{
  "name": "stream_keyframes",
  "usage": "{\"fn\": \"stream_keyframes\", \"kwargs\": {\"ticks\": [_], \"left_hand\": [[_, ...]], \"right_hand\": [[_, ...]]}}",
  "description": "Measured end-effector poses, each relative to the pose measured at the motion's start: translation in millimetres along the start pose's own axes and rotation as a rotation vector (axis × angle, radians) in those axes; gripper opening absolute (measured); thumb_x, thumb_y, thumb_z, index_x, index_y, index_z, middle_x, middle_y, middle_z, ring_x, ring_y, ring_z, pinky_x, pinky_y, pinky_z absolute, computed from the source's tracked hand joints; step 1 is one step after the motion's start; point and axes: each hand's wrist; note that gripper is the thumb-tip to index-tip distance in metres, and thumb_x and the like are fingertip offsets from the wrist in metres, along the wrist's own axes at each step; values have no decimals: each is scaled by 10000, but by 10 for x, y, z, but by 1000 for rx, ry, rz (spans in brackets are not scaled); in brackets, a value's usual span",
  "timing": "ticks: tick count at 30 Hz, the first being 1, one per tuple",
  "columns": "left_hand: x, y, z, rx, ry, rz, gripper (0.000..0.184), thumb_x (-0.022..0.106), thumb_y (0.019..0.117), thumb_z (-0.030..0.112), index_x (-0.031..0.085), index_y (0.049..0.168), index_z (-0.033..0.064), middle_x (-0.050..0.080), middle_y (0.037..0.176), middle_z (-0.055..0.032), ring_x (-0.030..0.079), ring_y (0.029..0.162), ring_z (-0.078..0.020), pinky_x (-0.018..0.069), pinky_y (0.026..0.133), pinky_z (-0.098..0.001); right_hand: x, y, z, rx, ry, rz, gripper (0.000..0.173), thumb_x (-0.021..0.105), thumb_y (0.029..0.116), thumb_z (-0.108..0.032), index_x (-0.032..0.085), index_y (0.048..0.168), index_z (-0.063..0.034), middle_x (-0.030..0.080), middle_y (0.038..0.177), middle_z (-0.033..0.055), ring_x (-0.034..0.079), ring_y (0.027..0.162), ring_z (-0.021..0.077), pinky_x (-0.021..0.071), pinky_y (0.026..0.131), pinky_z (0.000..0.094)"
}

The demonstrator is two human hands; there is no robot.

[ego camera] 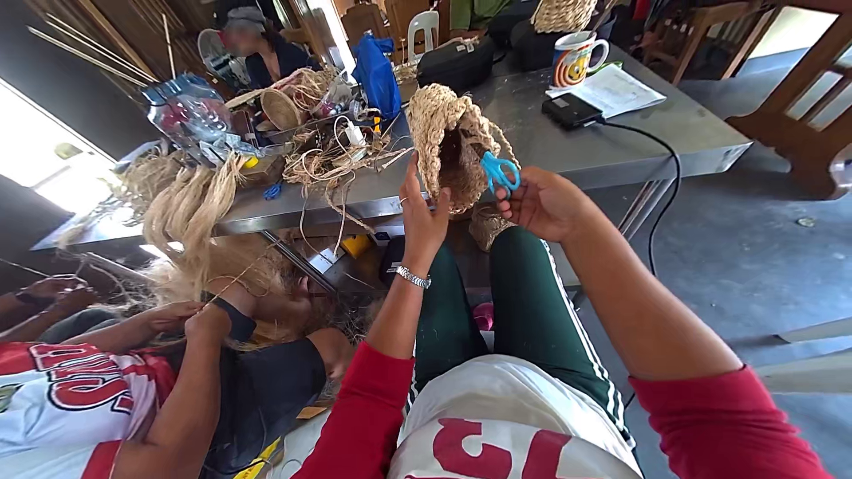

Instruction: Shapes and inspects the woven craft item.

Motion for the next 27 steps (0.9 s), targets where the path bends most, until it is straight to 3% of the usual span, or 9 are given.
{"fn": "stream_keyframes", "kwargs": {"ticks": [3,7,10,14,17,21,24,27], "left_hand": [[34,29,-9,-34,20,-27,689,600,1027,211,252,1618,141,420,1508,-249,687,1081,-305,631,828,-448],[50,18,-30,-38,-38,-39,704,610,1025,222,246,1622,148,410,1509,-253,686,1096,-317,648,804,-458],[51,26,-22,-60,-41,-47,717,620,1020,228,244,1628,169,419,1484,-265,689,1059,-326,647,786,-451],[76,32,-26,-28,29,-41,699,619,1021,226,268,1622,157,463,1449,-266,648,1124,-326,613,846,-432],[106,17,-20,8,102,-30,671,593,1029,196,275,1616,125,503,1399,-265,642,1084,-312,579,861,-403],[102,8,-53,49,111,-43,674,585,1021,160,271,1615,105,511,1435,-255,605,1198,-347,550,950,-441],[111,27,-51,56,126,-56,656,575,1028,172,281,1609,96,516,1440,-245,599,1214,-346,540,978,-442],[119,23,-49,47,157,-42,660,564,1028,176,270,1615,105,533,1398,-257,615,1165,-346,551,942,-437]], "right_hand": [[-7,-10,-16,0,7,-2,291,332,1099,-249,591,1107,-114,661,843,-7,633,683,73,550,657,212],[9,-66,-50,-10,-9,-25,283,317,1111,-254,570,1117,-128,683,890,-6,652,711,73,562,677,217],[42,-89,-49,-16,-49,-44,270,418,1099,-222,629,1149,-62,735,955,44,704,752,102,596,711,235],[167,6,73,51,-60,-120,268,514,1071,-201,599,1261,-33,735,1026,62,724,836,128,607,766,259],[351,135,141,65,-155,-94,252,525,1073,-229,619,1223,-48,698,897,28,693,737,109,599,690,248],[506,354,149,25,-374,85,269,536,1078,-273,595,1176,-29,654,778,25,651,609,98,576,581,248],[566,454,125,36,-251,198,308,606,1044,-337,588,1137,-44,625,714,18,611,535,90,541,494,227],[638,513,159,33,-132,235,322,613,1036,-362,595,1110,-49,614,723,24,577,510,89,514,461,226]]}}
Point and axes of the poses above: each hand's wrist, its own y-axis towards the middle knuckle, its own x-axis out of the palm, z = x × y
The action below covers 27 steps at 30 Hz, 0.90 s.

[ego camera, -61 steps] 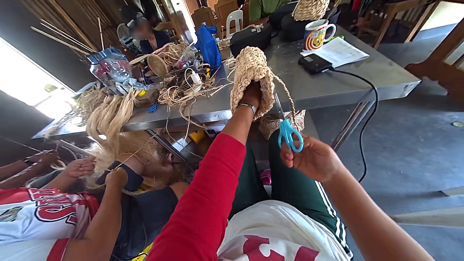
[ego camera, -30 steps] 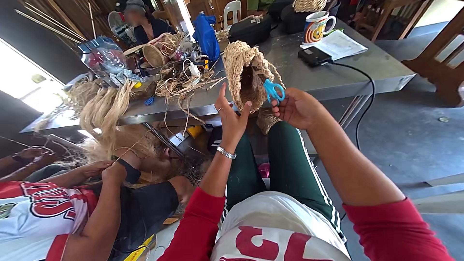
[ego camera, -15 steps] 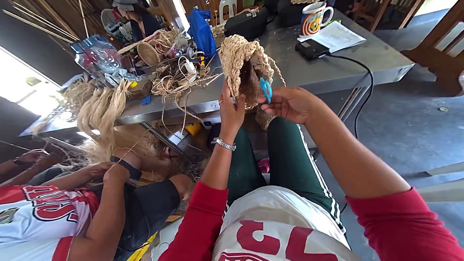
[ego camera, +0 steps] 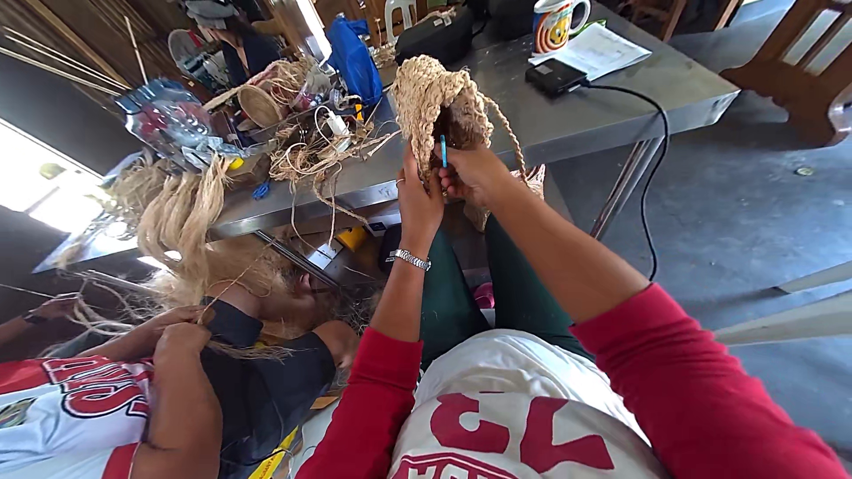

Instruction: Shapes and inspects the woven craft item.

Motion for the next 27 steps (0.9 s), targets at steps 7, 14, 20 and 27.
{"fn": "stream_keyframes", "kwargs": {"ticks": [7,14,20,27], "left_hand": [[-35,-106,-103,3,35,52,670,561,1028,173,245,1609,65,530,1396,-270,585,1229,-353,501,1031,-465],[-55,-66,9,39,27,10,654,628,992,173,368,1592,160,575,1297,-244,656,1006,-293,581,817,-386],[-74,-25,88,31,85,-13,627,611,1000,209,386,1584,168,589,1286,-229,658,1002,-283,563,856,-397],[-267,110,-85,-171,-244,-65,659,644,1014,207,334,1586,105,568,1343,-249,723,977,-293,645,806,-451]], "right_hand": [[121,0,31,121,52,-62,555,407,1048,-622,545,1167,-97,552,734,11,518,517,100,470,474,243],[-104,21,31,152,212,-142,450,407,1063,-563,546,1049,-136,542,689,-15,504,507,75,455,472,214],[-228,24,-28,166,234,-227,463,384,1062,-572,556,1003,-146,530,672,-27,495,489,63,450,460,202],[-746,-588,-26,-188,-436,-572,511,395,1075,-524,656,1271,-132,600,727,-53,533,552,37,453,487,196]]}}
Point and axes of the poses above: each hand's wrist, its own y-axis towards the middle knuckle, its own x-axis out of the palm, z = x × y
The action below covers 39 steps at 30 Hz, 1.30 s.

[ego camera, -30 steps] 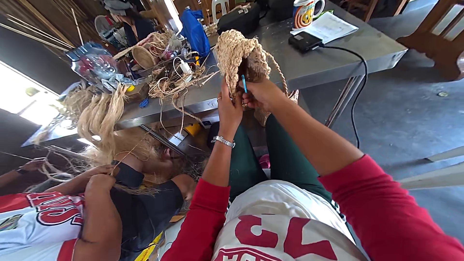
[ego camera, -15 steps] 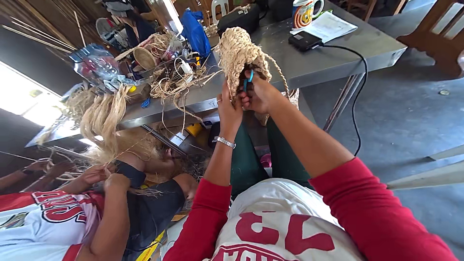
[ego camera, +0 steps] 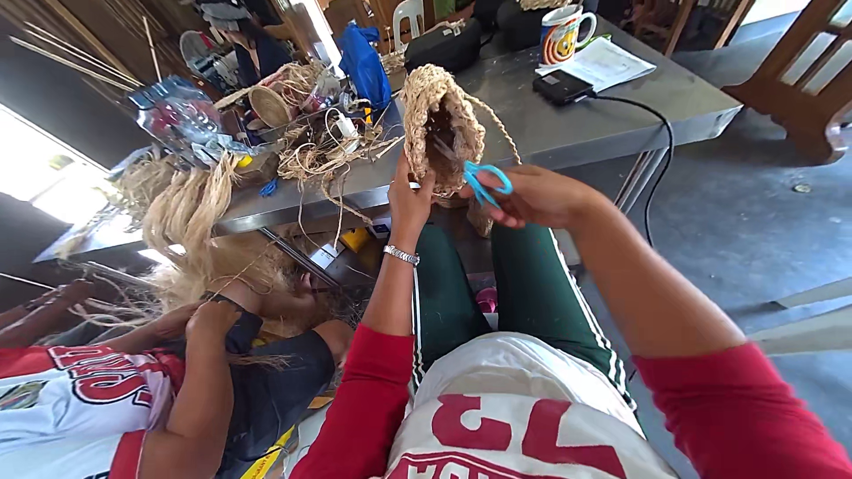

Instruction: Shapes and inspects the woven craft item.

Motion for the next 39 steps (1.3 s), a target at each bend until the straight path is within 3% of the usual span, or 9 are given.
{"fn": "stream_keyframes", "kwargs": {"ticks": [4,8,11,13,15,21,32,36,39], "left_hand": [[17,-13,-30,-34,-157,8,670,657,1006,189,327,1586,124,544,1336,-251,725,962,-303,657,768,-461],[109,-26,-13,-50,-191,13,702,687,992,198,331,1594,155,534,1356,-255,721,978,-314,657,765,-464],[111,-16,3,-38,-185,-1,708,684,992,194,321,1598,146,543,1350,-262,725,950,-319,656,752,-462],[99,12,14,-43,-185,-3,708,691,988,197,331,1596,154,546,1348,-256,722,965,-322,655,763,-471],[103,39,32,-45,-193,5,715,699,984,207,332,1596,150,553,1329,-255,724,972,-322,659,766,-474],[50,68,185,-47,-229,-2,657,683,997,220,367,1567,131,587,1276,-233,739,904,-299,666,723,-449],[-49,-82,343,-38,-208,7,665,669,1008,257,355,1589,178,577,1307,-233,731,889,-315,659,699,-468],[-73,-244,348,-2,-106,-23,616,641,1022,307,366,1572,267,601,1289,-230,720,810,-344,637,627,-507],[28,-265,353,38,-53,-10,618,627,1030,309,359,1581,231,590,1301,-231,720,823,-323,639,652,-504]], "right_hand": [[-497,-459,101,-231,60,-78,532,572,967,-616,679,1248,-177,611,724,-113,544,559,-22,471,496,136],[-873,-338,115,-19,38,485,379,405,1083,-482,615,1239,-208,634,753,-94,518,532,-2,446,491,163],[-1104,-2,198,261,-603,716,436,579,1044,-383,663,1297,-37,726,1067,189,690,886,331,539,811,560],[-1168,227,174,350,-887,696,505,691,958,-401,693,1187,48,648,1179,352,610,1130,547,428,905,779],[-1096,422,-7,474,-1074,662,548,712,934,-416,669,1071,113,611,1177,400,581,1148,587,432,848,786],[-927,815,-293,701,-1253,586,575,781,894,-302,601,1161,174,572,1273,382,561,1217,542,470,880,716],[-1431,923,-6,331,-1083,474,278,704,960,-175,728,1085,72,659,1147,356,601,1142,550,393,985,768],[-948,511,-539,-95,-828,798,399,611,1022,-282,683,1131,94,656,1102,357,622,1071,531,429,923,740],[-410,289,-777,-416,-845,732,445,554,1042,-366,691,1032,58,682,894,250,672,802,367,531,758,590]]}}
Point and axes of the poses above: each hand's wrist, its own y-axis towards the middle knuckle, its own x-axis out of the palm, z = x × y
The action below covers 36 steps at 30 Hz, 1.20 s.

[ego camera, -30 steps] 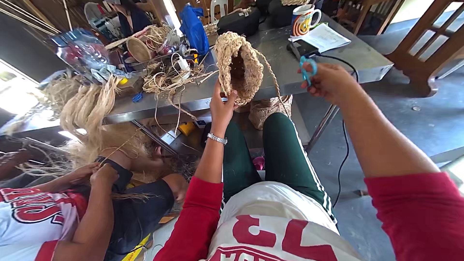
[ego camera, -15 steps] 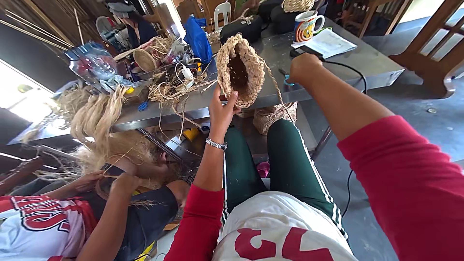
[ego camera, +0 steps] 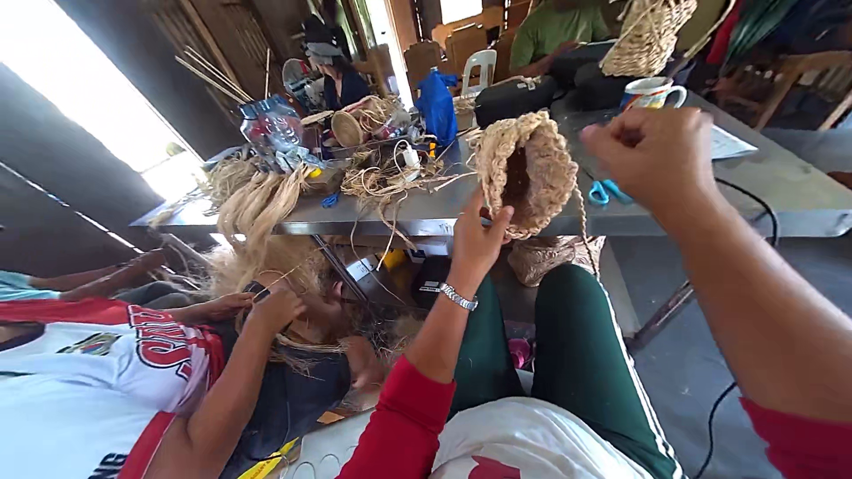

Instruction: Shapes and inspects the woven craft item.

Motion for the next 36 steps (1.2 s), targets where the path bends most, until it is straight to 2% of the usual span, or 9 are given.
{"fn": "stream_keyframes", "kwargs": {"ticks": [2,4,7,10,12,15,20,27,36], "left_hand": [[73,-11,3,29,56,18,626,624,1030,312,352,1587,230,560,1351,-233,719,880,-330,639,684,-515],[134,-24,-9,52,85,33,633,625,1030,270,340,1592,208,568,1308,-247,715,868,-328,637,688,-509],[170,-24,-36,70,79,39,623,615,1029,194,346,1591,188,601,1223,-238,708,798,-304,637,676,-480],[185,-17,-69,80,62,39,628,643,1011,169,369,1577,173,602,1255,-221,716,863,-291,643,719,-463],[219,-27,-66,65,64,27,658,654,1005,166,356,1591,189,581,1296,-220,710,908,-294,641,740,-460],[258,-43,-100,73,111,14,668,658,1004,197,354,1598,225,579,1289,-214,700,880,-277,630,727,-443],[231,-61,-143,86,108,13,666,656,1005,205,353,1598,222,584,1256,-220,688,877,-276,619,729,-434],[261,-52,-132,120,107,18,659,655,999,177,370,1591,223,591,1262,-203,681,855,-256,612,706,-414],[280,-69,-154,141,108,12,672,662,996,193,360,1595,235,595,1251,-190,671,877,-248,599,723,-408]], "right_hand": [[152,-114,-240,-195,-31,-142,343,567,1045,-273,720,981,27,703,850,205,700,785,341,564,756,577],[376,-125,-375,-236,-189,-406,225,575,1030,-99,740,1018,54,711,1001,263,689,994,435,517,908,632],[738,-38,-359,-142,-475,-668,120,663,936,-10,701,981,95,641,1155,287,606,1159,466,494,976,606],[915,44,-293,63,-562,-761,262,646,968,-74,654,1138,125,581,1301,325,548,1261,495,472,976,667],[971,59,-263,159,-527,-745,360,626,986,-127,609,1248,119,571,1343,327,536,1283,500,439,988,700],[1059,59,-97,112,-395,-622,447,638,987,-200,586,1344,65,568,1380,304,509,1325,483,382,1067,687],[1107,127,-77,46,-381,-625,459,644,989,-211,587,1343,75,561,1385,317,493,1340,494,361,1091,677],[1206,63,-57,193,-371,-465,472,556,1044,-231,536,1397,82,518,1439,318,455,1385,481,354,1116,653],[1171,10,-137,304,-317,-483,472,540,1048,-178,495,1423,106,483,1476,320,421,1417,472,332,1149,618]]}}
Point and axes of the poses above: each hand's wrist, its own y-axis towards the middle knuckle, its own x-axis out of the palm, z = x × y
